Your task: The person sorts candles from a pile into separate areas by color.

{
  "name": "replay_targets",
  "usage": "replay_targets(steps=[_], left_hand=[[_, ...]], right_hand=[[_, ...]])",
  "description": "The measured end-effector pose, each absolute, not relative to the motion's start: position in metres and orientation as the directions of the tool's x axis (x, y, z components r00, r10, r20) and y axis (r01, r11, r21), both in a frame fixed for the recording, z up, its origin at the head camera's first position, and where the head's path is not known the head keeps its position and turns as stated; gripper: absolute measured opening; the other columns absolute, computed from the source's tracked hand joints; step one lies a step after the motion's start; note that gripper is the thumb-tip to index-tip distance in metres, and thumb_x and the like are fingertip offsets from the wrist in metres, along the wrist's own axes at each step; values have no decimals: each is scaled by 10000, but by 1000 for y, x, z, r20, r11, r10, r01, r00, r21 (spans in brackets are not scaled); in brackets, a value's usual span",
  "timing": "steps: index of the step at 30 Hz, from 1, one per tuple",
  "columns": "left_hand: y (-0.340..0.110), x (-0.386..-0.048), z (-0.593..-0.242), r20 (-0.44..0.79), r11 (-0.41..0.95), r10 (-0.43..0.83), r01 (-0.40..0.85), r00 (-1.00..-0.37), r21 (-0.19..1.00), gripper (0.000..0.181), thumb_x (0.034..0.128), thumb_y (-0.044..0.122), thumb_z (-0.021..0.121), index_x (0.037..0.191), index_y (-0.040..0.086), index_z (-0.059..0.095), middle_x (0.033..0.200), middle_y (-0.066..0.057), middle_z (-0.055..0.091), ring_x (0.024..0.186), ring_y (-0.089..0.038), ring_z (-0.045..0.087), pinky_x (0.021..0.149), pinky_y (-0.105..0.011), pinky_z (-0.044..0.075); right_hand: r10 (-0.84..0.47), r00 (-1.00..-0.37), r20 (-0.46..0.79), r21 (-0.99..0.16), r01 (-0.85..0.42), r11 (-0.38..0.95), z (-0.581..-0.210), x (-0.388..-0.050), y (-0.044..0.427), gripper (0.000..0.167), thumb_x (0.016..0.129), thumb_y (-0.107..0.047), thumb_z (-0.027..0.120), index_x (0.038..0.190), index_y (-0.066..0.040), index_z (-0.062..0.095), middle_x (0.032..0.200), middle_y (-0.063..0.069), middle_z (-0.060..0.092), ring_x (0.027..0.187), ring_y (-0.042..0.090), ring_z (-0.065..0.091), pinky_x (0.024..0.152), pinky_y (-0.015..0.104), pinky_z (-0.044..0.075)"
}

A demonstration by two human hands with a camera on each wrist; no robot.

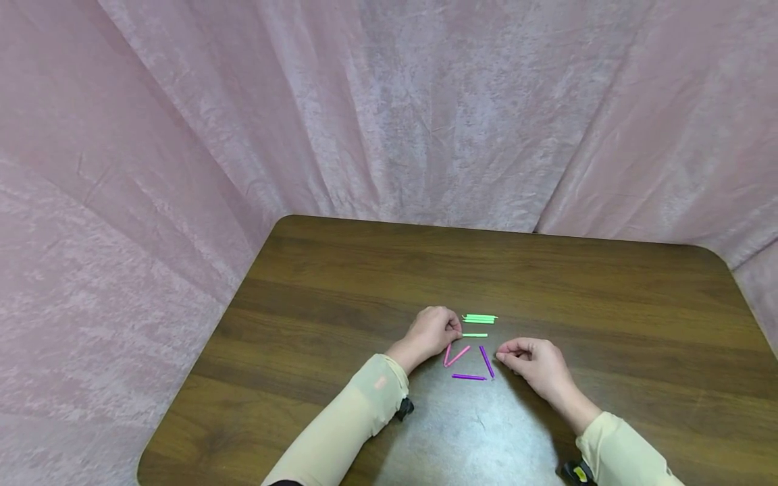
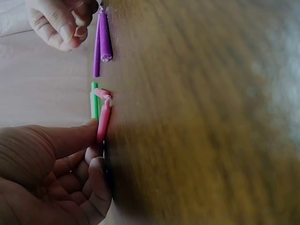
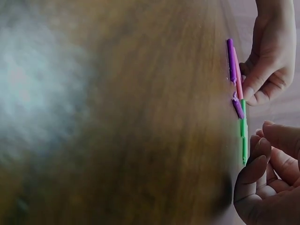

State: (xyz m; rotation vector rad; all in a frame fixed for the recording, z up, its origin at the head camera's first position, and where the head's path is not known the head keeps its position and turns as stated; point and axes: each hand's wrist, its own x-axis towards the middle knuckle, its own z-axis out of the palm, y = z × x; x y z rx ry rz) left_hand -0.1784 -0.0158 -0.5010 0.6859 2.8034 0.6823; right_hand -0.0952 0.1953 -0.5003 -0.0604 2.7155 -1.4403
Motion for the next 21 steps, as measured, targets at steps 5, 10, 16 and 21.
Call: replay_targets(steps=[5, 10, 16, 21], left_hand=[[-16, -179, -502, -56, 785, 477, 397, -877, 475, 78, 840, 175, 752, 764, 183, 732, 649, 128, 595, 639, -9, 511, 629, -181, 413], [-17, -178, -501, -42, 783, 483, 409, -875, 469, 86, 845, 186, 751, 761, 185, 730, 662, 125, 598, 650, -14, 520, 638, -190, 423], [-18, -179, -500, -34, 764, 494, 415, -869, 494, 85, 848, 177, 748, 765, 167, 735, 674, 112, 614, 647, -10, 520, 643, -178, 418], [-19, -179, -499, -29, 743, 502, 414, -864, 526, 75, 843, 148, 746, 768, 150, 739, 681, 96, 630, 645, -6, 516, 649, -168, 407]], right_hand=[[-48, -997, -55, -823, 18, 568, -502, -92, 193, 77, 841, -111, 753, 883, -48, 745, 703, -11, 669, 576, 25, 512, 531, 229, 432], [-43, -998, -43, -826, 11, 564, -501, -89, 191, 77, 832, -103, 758, 879, -44, 744, 704, -13, 670, 568, 25, 509, 524, 229, 432], [-36, -999, -22, -831, -1, 556, -502, -87, 189, 83, 819, -100, 769, 875, -43, 745, 712, -4, 679, 561, 14, 508, 523, 222, 435], [-24, -999, -36, -829, 17, 559, -501, -85, 187, 90, 813, -100, 775, 880, -46, 747, 723, -1, 687, 573, 20, 525, 540, 224, 441]])
